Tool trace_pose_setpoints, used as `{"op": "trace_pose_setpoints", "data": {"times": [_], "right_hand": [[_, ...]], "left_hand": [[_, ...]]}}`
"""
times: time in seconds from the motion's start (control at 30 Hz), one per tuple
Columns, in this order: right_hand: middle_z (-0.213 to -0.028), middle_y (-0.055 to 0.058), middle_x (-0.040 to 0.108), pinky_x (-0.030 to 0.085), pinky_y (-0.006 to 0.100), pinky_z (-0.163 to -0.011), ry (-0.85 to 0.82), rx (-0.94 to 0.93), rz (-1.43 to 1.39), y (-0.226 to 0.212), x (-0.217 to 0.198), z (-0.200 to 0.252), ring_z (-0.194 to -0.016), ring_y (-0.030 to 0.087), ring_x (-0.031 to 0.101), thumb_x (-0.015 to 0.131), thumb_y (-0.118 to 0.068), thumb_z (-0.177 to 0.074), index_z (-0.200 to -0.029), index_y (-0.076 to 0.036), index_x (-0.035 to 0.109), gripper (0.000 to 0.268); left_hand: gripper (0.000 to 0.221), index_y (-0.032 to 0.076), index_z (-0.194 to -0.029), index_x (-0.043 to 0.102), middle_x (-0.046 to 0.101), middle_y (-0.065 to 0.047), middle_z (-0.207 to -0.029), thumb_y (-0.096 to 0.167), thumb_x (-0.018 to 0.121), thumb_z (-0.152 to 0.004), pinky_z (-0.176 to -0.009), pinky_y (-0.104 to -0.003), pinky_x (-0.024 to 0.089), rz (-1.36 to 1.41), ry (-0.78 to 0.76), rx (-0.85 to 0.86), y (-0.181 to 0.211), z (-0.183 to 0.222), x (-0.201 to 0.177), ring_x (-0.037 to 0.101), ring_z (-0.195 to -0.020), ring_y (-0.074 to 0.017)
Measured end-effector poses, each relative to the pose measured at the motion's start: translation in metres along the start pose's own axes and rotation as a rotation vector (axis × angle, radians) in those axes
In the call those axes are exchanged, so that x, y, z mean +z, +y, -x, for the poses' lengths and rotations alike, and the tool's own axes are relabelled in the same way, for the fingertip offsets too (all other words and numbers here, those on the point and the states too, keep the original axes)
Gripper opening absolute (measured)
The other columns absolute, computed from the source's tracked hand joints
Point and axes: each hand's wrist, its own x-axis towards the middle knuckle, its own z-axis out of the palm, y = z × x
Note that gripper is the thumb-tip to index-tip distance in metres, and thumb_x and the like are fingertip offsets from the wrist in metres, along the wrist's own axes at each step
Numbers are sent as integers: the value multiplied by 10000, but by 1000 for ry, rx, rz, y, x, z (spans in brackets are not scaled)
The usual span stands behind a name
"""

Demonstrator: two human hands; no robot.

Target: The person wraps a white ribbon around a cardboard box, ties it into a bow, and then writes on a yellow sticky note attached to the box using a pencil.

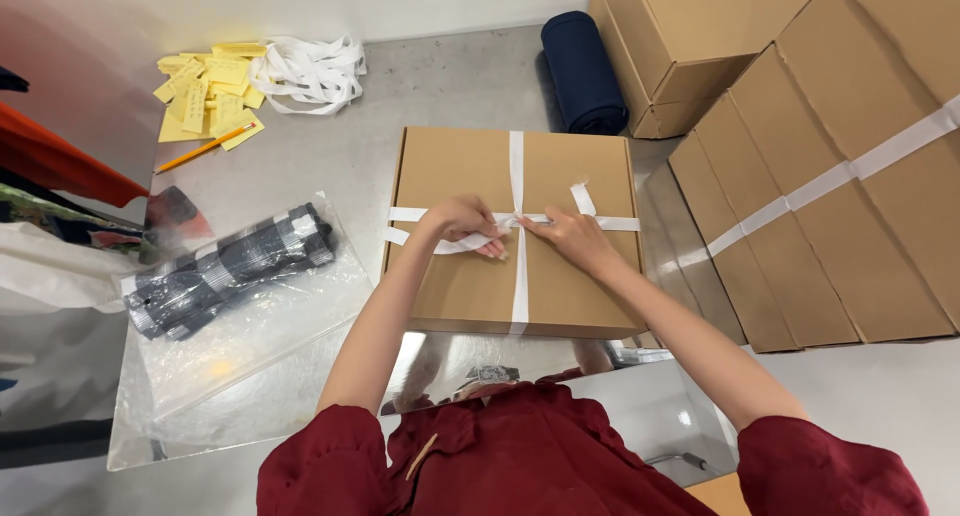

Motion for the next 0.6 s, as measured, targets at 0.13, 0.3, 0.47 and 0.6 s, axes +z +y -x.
{"op": "trace_pose_setpoints", "data": {"times": [0.13,0.3,0.47,0.6], "right_hand": [[-814,-37,466,553,307,-597,21,0,16,5,13,3,-698,188,642,490,-177,-1026,-1298,-496,617,437],[-810,-30,450,548,323,-593,-11,-5,8,5,8,3,-694,199,639,467,-172,-1025,-1299,-498,622,453],[-796,-24,454,555,327,-589,-10,-2,-19,4,2,1,-666,208,641,462,-144,-1028,-1320,-503,614,486],[-786,-9,457,560,356,-580,-17,-11,-36,5,5,1,-651,234,641,477,-143,-1015,-1314,-494,627,485]], "left_hand": [[233,-107,-1094,601,746,-236,-1017,58,670,-946,-775,-325,661,221,-113,132,-15,6,11,768,-885,-243],[366,-33,-1320,597,679,-187,-1281,186,615,-1027,-1009,-350,585,753,121,439,-50,-20,26,683,-1163,-251],[379,81,-1260,694,738,-117,-1169,314,743,-965,-940,-339,614,672,385,496,-51,-52,39,728,-1055,-215],[291,197,-1140,778,775,-38,-1019,393,768,-925,-845,-264,634,517,621,413,-39,-49,50,739,-953,-141]]}}
